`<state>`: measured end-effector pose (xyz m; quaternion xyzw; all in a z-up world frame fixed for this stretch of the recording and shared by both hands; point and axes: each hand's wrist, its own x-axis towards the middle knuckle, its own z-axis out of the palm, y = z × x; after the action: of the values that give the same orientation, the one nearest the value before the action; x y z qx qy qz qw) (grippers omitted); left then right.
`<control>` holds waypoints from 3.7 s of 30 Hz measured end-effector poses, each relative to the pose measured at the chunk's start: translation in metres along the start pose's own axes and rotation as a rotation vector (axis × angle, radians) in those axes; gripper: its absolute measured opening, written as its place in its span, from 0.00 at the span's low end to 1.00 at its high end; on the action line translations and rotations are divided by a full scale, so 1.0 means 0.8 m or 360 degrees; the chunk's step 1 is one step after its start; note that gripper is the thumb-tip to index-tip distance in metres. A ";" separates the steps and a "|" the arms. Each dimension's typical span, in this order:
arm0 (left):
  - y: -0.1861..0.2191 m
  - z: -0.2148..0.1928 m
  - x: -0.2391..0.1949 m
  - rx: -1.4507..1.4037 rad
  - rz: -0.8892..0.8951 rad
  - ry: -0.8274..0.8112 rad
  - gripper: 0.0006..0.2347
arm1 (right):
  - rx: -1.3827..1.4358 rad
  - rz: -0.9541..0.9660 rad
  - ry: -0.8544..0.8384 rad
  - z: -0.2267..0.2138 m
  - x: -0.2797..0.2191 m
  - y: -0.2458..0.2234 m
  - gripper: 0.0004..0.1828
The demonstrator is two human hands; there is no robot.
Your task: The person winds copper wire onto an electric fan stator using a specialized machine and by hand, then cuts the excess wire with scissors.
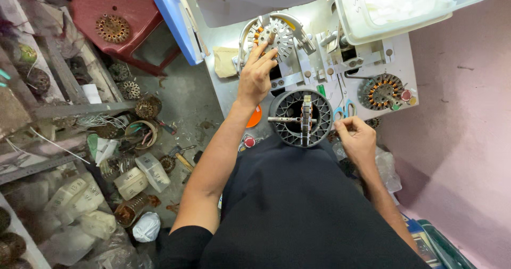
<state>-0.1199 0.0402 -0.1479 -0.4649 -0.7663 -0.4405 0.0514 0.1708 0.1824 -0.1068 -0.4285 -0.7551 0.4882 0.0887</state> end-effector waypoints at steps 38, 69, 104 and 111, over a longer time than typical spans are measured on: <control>0.222 -0.105 -0.015 -0.0690 0.0379 -0.0373 0.09 | 0.1257 0.0036 -0.0412 -0.048 -0.048 -0.099 0.08; 0.185 -0.099 -0.048 -0.0603 0.0147 -0.0074 0.16 | -0.0026 -0.0883 -0.0065 0.006 -0.057 -0.157 0.11; 0.170 -0.053 -0.082 -0.1302 -0.1010 -0.0100 0.06 | 0.0551 -0.0407 -0.0248 0.015 -0.014 -0.087 0.07; 0.174 -0.058 -0.081 -0.1332 -0.0967 -0.0081 0.07 | 0.0797 -0.0443 -0.0254 0.026 -0.018 -0.082 0.08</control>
<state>0.0066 -0.0115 -0.0646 -0.2126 -0.6260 -0.6929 -0.2878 0.1311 0.1477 -0.0599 -0.2459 -0.6671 0.6747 0.1981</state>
